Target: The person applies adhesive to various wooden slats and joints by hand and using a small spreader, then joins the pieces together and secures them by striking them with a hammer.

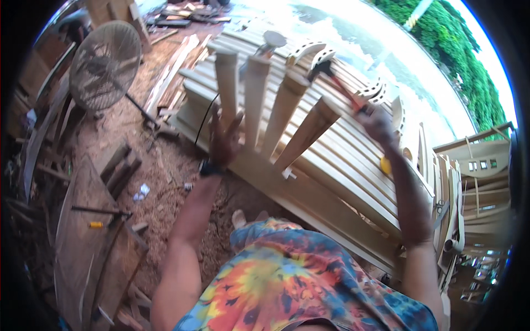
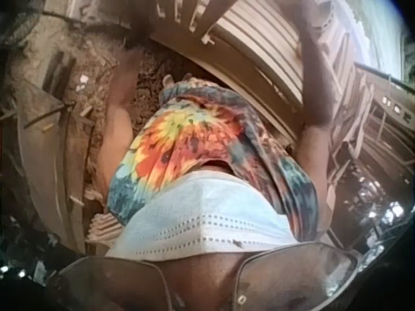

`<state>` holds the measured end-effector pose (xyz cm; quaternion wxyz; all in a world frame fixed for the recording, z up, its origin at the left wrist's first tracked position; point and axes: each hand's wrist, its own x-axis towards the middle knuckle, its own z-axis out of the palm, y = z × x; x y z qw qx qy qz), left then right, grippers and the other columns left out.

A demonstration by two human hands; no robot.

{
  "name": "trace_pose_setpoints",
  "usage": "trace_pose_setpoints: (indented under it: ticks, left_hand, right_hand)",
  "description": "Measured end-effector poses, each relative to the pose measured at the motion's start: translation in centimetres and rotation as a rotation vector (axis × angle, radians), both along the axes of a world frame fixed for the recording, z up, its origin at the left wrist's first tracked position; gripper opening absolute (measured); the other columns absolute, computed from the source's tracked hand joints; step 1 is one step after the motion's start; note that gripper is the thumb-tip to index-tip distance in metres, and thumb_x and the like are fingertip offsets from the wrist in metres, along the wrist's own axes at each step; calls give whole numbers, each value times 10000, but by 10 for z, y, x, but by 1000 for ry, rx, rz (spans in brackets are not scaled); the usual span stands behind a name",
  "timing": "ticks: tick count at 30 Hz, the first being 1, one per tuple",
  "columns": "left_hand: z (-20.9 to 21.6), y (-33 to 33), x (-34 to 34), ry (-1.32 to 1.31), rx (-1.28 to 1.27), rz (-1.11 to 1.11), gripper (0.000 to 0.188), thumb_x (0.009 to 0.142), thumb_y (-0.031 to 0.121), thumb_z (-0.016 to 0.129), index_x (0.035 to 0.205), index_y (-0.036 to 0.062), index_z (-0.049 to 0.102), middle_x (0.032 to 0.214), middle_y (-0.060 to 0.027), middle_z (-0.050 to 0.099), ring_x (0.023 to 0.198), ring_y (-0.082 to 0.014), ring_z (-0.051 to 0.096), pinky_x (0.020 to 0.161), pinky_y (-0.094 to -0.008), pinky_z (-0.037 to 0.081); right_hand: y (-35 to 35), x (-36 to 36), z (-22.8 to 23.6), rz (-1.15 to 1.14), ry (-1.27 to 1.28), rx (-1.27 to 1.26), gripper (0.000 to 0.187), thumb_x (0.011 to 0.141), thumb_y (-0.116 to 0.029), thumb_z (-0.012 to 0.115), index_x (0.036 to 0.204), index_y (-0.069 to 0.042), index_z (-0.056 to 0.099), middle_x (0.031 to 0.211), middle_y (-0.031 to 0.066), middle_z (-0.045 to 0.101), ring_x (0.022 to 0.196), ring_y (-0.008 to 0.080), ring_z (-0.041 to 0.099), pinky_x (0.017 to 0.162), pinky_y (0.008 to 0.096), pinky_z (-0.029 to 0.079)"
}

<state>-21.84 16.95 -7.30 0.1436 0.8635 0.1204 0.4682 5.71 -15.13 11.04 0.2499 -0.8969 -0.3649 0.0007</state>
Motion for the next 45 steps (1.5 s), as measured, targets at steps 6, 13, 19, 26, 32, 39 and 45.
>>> trace_pose_setpoints:
  ticks: [6,13,19,26,32,39,45]
  left_hand:
    - [-1,-21,-54,-139,-94,79,644,995,123,625,1583,110,362,1667,-262,201,1393,-426,460,1006,-482,525]
    - [-39,-38,-75,-51,-708,26,668,983,148,658,1540,-18,329,1606,-240,316,1177,-303,603,860,-395,559]
    - [-64,-60,-66,192,-1113,32,665,981,165,678,1534,-9,353,1188,-120,637,880,-180,630,780,-331,542]
    - [-86,-85,-68,226,-1014,-60,626,905,273,731,1395,-48,511,1319,-247,607,972,-266,685,901,-400,554]
    - [9,-41,-75,66,-1064,-143,838,855,288,795,1525,-12,390,1444,-237,541,1094,-280,662,957,-398,533]
    - [60,65,-12,-74,-586,-308,1005,820,325,849,1586,11,279,1506,-218,497,1351,-315,507,1118,-437,429]
    - [62,110,16,206,-1143,-1039,576,905,190,813,1397,-3,582,1305,-79,684,1169,-143,636,1022,-325,515]
  right_hand:
    - [-54,-48,-145,-449,797,114,191,885,-155,781,917,-10,660,683,48,612,519,123,581,445,294,477]
    - [-85,-48,-190,-509,496,48,271,814,-159,784,1051,-29,758,721,87,697,614,186,660,603,362,544]
    - [-37,-89,-144,-202,169,-22,572,775,-204,803,1324,-93,685,1268,221,681,1135,310,669,976,398,522]
    - [67,-184,-49,107,643,72,409,885,-201,763,1262,-66,679,1204,86,736,1129,210,690,942,368,549]
    - [43,-144,-156,161,773,382,369,869,-101,788,1200,13,671,1106,95,709,1039,200,680,922,352,549]
    - [76,-138,-179,69,837,628,455,883,-23,762,1305,53,610,1223,127,645,1050,182,660,894,303,546]
    - [90,-174,-113,44,913,617,417,906,28,708,1313,38,618,1201,120,638,1040,160,653,844,288,543]
